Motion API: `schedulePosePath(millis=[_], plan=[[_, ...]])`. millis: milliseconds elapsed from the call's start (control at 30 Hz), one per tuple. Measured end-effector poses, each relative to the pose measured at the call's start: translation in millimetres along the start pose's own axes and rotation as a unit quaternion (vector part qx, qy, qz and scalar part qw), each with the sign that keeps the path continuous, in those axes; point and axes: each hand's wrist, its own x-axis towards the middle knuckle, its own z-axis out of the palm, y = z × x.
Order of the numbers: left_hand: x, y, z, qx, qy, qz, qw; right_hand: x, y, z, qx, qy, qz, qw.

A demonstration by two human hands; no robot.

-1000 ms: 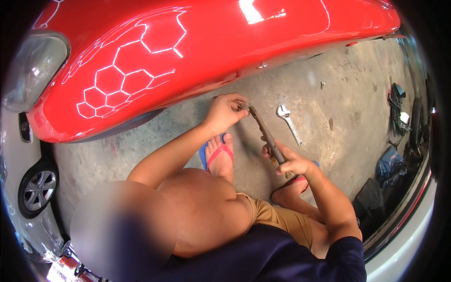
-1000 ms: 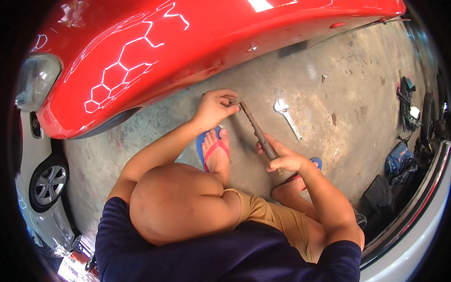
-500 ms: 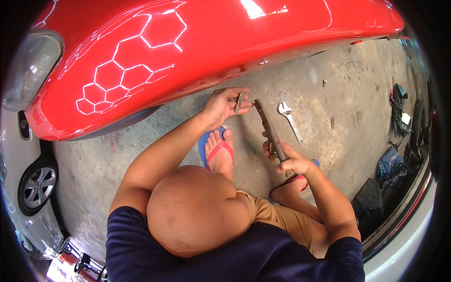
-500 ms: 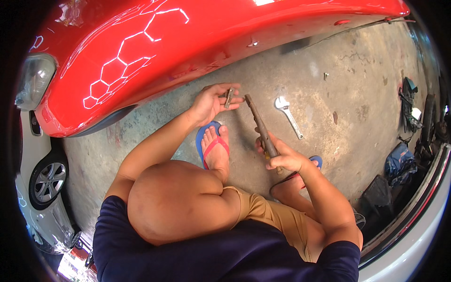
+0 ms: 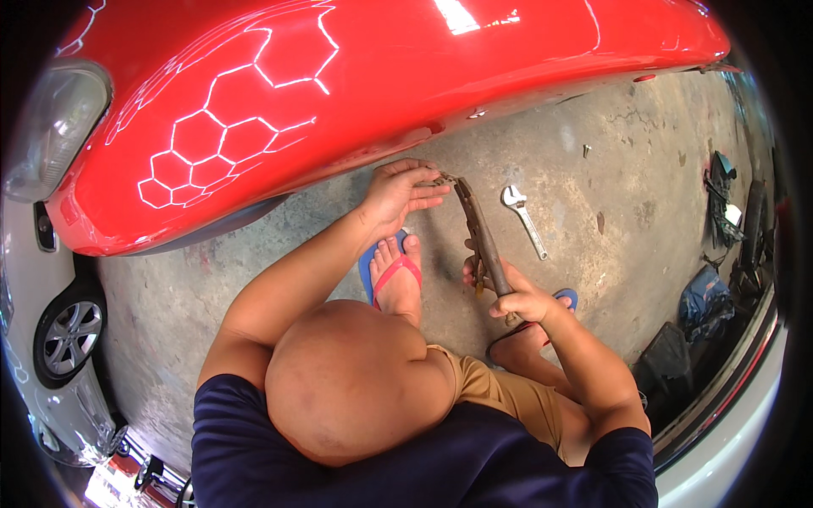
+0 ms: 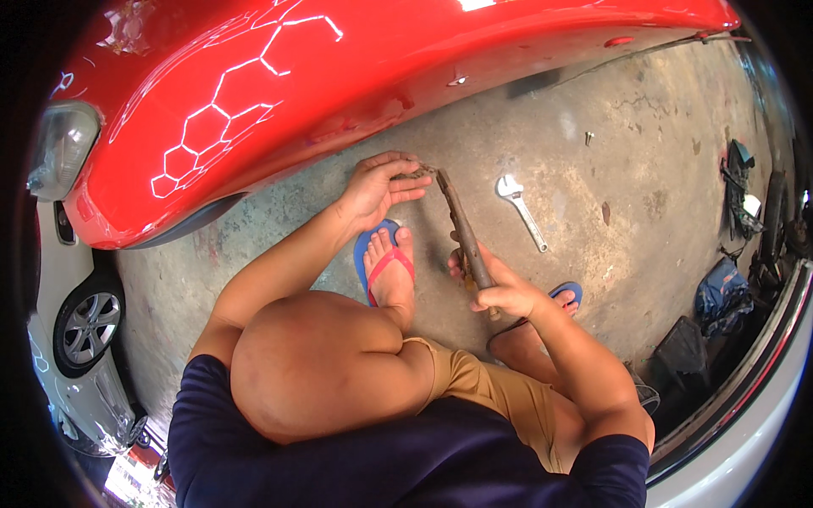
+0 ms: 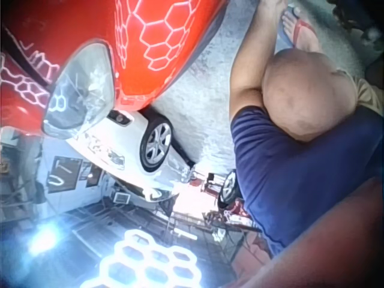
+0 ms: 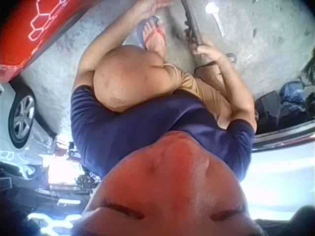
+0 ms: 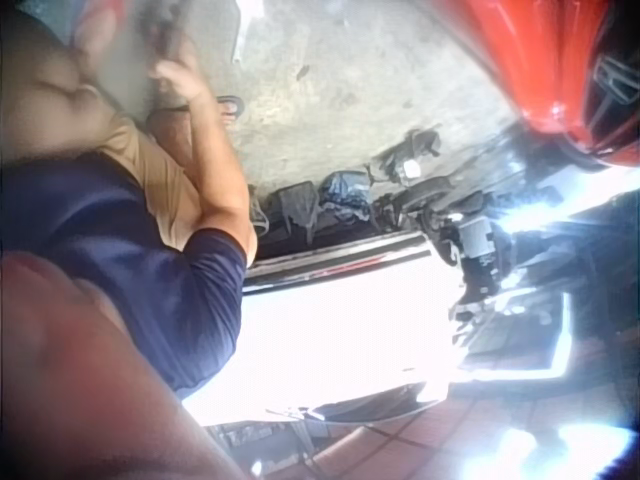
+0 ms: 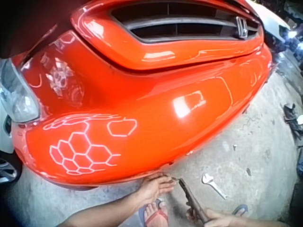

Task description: The person sits on the garage floor in front of a red car and uses a wrench and locking pliers to remove and adjust bolts on the front bumper. The person repeatedly tightens and loosens the bolts and repositions the bumper while working.

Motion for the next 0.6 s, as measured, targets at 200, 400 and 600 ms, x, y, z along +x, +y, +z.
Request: schedulePosePath(millis=[200, 400, 600], plan=[[-5, -3, 5, -0.059, -0.005, -0.022, 0.998, 4, 5, 0, -0.09, 0.033, -0.03, 0.995], [-10, -11, 16, -0.073, -0.01, 0.013, 0.997, 10, 7, 5, -0.111, 0.057, -0.043, 0.991], [-9, -17, 21, -0.072, 0.012, 0.043, 0.996, 12, 6, 14, -0.107, 0.085, -0.031, 0.99]])
